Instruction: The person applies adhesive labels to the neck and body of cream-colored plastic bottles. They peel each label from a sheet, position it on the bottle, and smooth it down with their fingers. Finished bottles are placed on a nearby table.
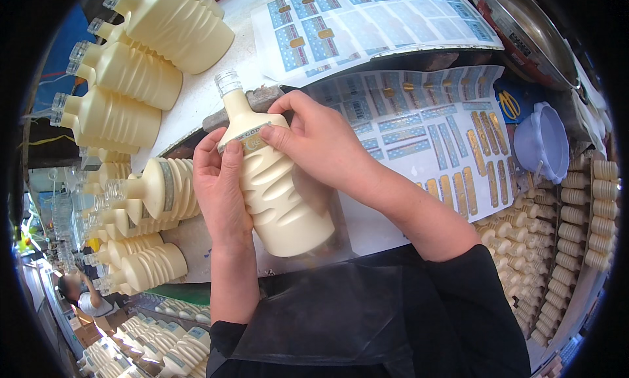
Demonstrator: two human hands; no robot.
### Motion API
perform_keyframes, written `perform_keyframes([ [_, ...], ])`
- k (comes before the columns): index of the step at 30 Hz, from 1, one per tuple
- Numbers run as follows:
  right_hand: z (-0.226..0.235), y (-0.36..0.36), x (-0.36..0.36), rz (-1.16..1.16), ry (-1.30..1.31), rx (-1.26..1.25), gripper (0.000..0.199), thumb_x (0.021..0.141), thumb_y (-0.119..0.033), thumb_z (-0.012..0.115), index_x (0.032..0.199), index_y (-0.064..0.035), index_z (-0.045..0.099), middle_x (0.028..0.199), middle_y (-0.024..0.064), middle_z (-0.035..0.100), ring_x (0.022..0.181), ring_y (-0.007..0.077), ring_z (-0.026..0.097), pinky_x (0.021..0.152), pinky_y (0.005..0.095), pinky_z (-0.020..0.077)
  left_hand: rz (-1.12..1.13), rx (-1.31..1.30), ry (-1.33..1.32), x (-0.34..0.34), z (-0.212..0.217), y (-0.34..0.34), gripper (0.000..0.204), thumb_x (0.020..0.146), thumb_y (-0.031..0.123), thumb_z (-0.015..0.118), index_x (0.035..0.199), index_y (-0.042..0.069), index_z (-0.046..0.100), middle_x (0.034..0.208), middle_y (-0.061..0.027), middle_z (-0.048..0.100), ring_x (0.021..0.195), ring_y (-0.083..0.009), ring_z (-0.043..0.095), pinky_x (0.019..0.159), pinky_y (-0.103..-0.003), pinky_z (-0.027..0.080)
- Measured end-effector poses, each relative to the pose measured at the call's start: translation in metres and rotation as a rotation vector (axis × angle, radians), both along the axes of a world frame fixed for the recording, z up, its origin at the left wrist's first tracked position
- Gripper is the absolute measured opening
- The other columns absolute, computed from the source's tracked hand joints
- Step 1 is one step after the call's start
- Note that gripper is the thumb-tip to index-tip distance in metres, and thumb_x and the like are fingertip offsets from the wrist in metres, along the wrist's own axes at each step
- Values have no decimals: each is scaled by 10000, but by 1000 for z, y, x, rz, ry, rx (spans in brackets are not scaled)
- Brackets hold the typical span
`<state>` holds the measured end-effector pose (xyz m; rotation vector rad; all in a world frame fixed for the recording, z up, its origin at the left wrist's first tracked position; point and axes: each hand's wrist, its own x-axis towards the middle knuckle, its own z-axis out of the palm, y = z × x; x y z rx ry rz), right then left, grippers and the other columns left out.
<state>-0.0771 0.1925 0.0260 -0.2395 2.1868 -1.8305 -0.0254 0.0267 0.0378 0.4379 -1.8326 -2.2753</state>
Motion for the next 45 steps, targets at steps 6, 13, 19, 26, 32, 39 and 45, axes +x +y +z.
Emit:
perform_keyframes([
  [6,0,1,-1,6,-4,-1,314,986,-268,720,1203,-57,635,753,-65,544,701,16,493,638,202,413,0,13,12,0,0,0,380,972,98,734,1285,-9,548,1181,-85,637,1025,-110,618,889,-269,528],
  [13,-3,1,-1,9,-10,-24,313,986,-255,719,1208,-54,628,759,-71,533,700,12,492,631,194,411,0,17,13,0,-1,0,374,972,93,732,1283,-11,552,1186,-89,638,1027,-111,620,891,-269,529],
  [19,-1,1,-1,29,-33,-22,284,1012,-246,675,1216,-55,626,788,-65,551,709,19,494,650,199,429,7,6,15,0,-1,1,375,973,98,731,1283,-15,551,1187,-90,640,1031,-111,619,899,-269,526],
  [26,-7,11,-5,93,-71,-190,256,1102,-209,472,1271,-83,617,953,-41,600,796,22,491,724,192,445,5,3,6,0,-1,0,380,976,105,726,1288,-17,547,1194,-92,639,1046,-118,617,915,-276,521],
  [32,-9,4,-1,47,3,-198,222,1083,-180,535,1257,-62,608,984,-17,653,869,20,571,760,217,488,8,17,16,0,-4,0,386,975,105,727,1293,-14,543,1200,-95,642,1057,-122,619,925,-278,520],
  [39,-5,4,-1,57,-31,-145,219,1065,-199,601,1229,-54,604,889,-7,670,816,31,599,740,213,497,-2,42,30,0,-7,-2,390,975,106,734,1296,-11,546,1206,-97,645,1064,-124,625,928,-279,525],
  [45,-3,3,0,49,-34,-147,217,1065,-203,599,1221,-53,603,895,0,676,819,36,603,743,221,502,32,22,40,-1,-9,0,342,1002,84,685,1309,-12,567,1135,-99,687,991,-127,663,879,-276,565],
])
